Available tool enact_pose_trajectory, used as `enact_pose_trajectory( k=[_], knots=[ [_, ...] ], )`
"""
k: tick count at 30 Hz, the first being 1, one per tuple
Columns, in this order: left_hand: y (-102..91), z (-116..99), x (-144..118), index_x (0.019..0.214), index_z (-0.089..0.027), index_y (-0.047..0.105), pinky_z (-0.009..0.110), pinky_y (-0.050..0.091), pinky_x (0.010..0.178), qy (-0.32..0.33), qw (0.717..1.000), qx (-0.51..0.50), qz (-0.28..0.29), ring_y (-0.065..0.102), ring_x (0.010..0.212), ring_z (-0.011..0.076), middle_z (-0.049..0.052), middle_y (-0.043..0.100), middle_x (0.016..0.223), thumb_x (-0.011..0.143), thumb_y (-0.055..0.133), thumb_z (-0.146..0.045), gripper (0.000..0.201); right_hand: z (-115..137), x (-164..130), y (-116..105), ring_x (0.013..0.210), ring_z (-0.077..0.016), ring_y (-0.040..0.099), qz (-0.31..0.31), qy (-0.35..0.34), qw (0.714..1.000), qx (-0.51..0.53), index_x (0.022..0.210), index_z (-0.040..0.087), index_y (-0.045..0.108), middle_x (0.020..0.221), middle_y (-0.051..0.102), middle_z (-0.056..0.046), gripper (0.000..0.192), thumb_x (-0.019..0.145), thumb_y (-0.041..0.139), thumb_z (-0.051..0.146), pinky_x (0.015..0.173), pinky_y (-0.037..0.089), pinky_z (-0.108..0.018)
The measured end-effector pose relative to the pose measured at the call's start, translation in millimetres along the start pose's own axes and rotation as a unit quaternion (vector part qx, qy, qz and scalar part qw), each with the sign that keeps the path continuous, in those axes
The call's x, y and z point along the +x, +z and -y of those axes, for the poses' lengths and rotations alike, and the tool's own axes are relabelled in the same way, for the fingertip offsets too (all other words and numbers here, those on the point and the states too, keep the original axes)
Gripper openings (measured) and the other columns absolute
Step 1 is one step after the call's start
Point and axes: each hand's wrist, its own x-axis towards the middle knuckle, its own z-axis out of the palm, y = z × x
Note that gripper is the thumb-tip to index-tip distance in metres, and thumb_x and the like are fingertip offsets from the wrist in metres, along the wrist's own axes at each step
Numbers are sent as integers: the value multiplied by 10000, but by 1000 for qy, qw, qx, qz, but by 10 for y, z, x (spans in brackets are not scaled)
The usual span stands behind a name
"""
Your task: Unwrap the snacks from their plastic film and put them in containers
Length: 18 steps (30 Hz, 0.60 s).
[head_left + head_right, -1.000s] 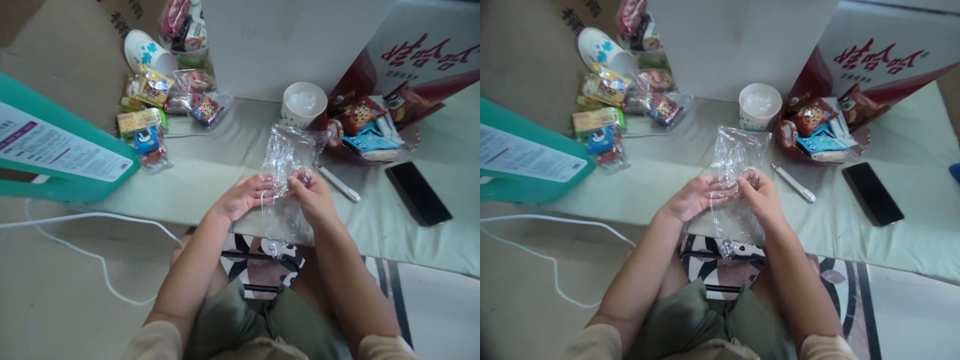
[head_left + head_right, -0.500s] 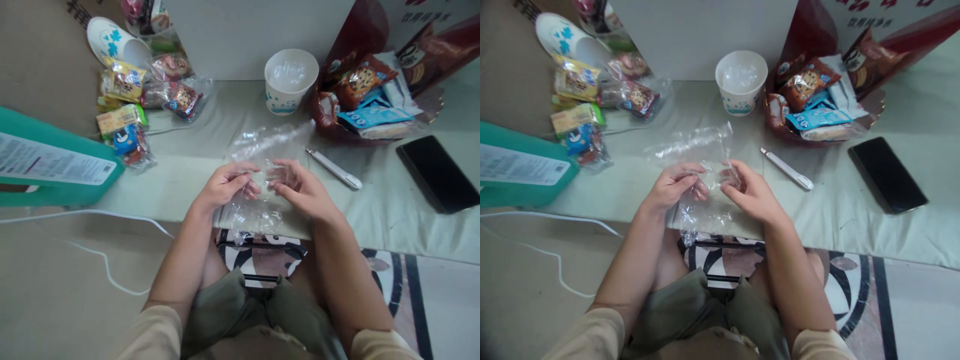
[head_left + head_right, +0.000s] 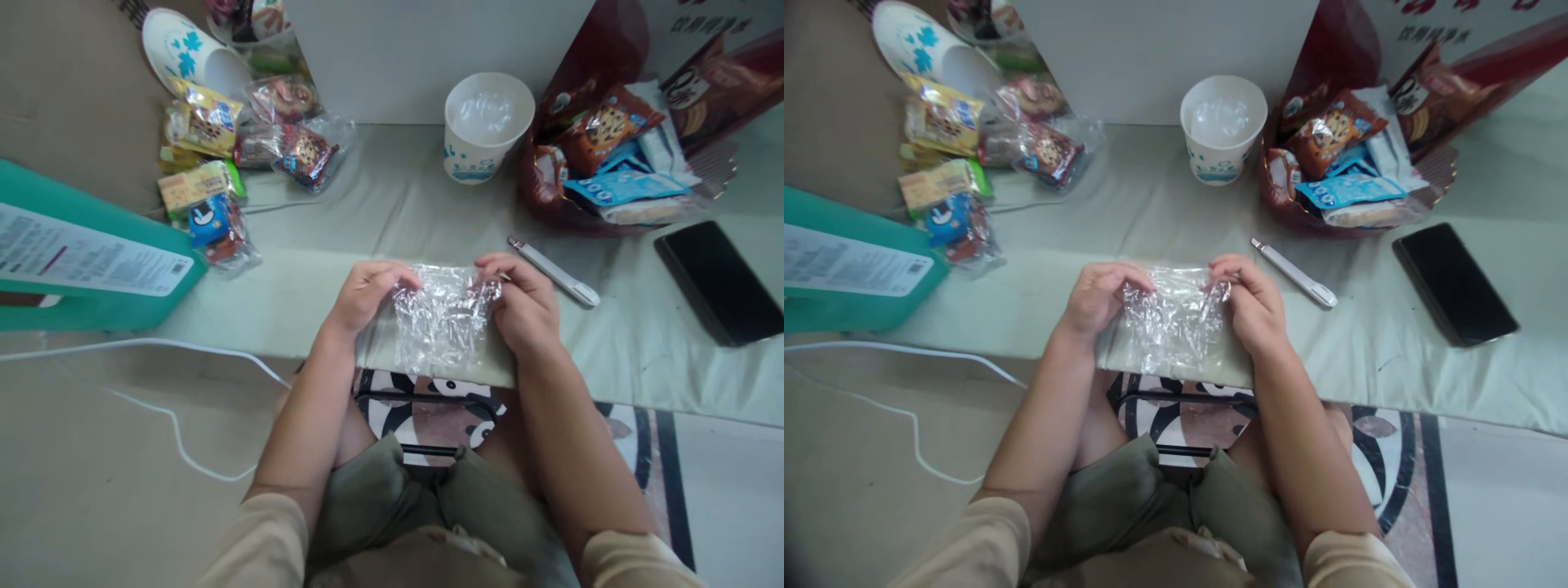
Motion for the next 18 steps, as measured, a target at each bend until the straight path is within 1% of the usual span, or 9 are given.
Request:
enact_pose_trajectory(
  k=[1, 3, 6, 8, 10, 12, 15, 17, 18],
  knots=[
    [15, 5, 5, 720, -210, 788, 307, 528, 671, 4, 999, 28, -15, 660, 720, 165, 68, 744, 764, 820, 717, -402, 228, -28, -1, 7, 913, -194, 721, -8, 14, 1000, 17, 1029, 289, 659, 1143, 717, -41, 232, 843, 541, 220, 771, 562, -348],
    [55, 8, 6, 797, -210, 762, 272, 507, 645, 8, 997, 60, -43, 624, 697, 134, 37, 724, 795, 740, 818, -300, 120, -56, -15, 29, 854, -204, 733, 12, 31, 999, 21, 1332, 333, 515, 1224, 706, -70, 435, 901, 566, 351, 719, 574, -355],
    [104, -1, -6, 1145, -269, 698, 255, 532, 666, 1, 998, -17, -57, 661, 764, 141, 14, 727, 914, 658, 897, -259, 526, -22, -48, 74, 822, -232, 728, 70, 41, 997, -16, 1520, 334, 305, 1066, 726, -61, 829, 833, 754, 455, 724, 589, -375],
    [121, -8, -13, 1287, -294, 616, 283, 575, 751, -35, 994, -100, -24, 716, 884, 181, 28, 746, 1001, 649, 924, -320, 709, 19, -63, 96, 791, -231, 710, 69, 48, 996, -11, 1533, 349, 290, 939, 709, -21, 893, 811, 806, 451, 730, 590, -387],
    [138, -8, -14, 1204, -233, 650, 307, 595, 790, -102, 984, -139, 31, 740, 899, 200, 57, 764, 990, 687, 911, -388, 600, 45, -62, 101, 782, -218, 696, 33, 49, 998, 20, 1524, 383, 301, 899, 693, 3, 875, 818, 814, 447, 747, 590, -391],
    [164, 6, -11, 1011, -173, 693, 289, 596, 724, -153, 978, -133, 53, 734, 771, 174, 60, 765, 872, 746, 871, -419, 403, 55, -48, 90, 820, -210, 700, 12, 54, 997, 59, 1464, 393, 388, 932, 701, 5, 813, 791, 840, 449, 781, 593, -387],
    [209, 44, -9, 926, -183, 701, 241, 546, 532, -140, 984, -110, -3, 661, 560, 128, -6, 694, 675, 806, 818, -453, 318, 71, -26, 75, 815, -185, 702, 52, 75, 993, 70, 1132, 296, 628, 936, 725, -18, 422, 796, 825, 458, 752, 586, -345],
    [225, 59, -17, 989, -218, 705, 229, 496, 428, -121, 987, -97, -29, 589, 440, 116, -53, 612, 560, 842, 782, -503, 329, 93, -23, 78, 665, -143, 654, 81, 87, 991, 56, 931, 249, 645, 791, 701, -1, 252, 846, 768, 451, 627, 541, -291],
    [226, 57, -24, 1022, -236, 701, 225, 465, 385, -118, 988, -91, -33, 547, 388, 113, -70, 572, 512, 856, 765, -529, 343, 106, -26, 82, 583, -123, 605, 82, 88, 991, 52, 902, 245, 640, 704, 660, 22, 228, 869, 738, 448, 562, 498, -268]
  ],
)
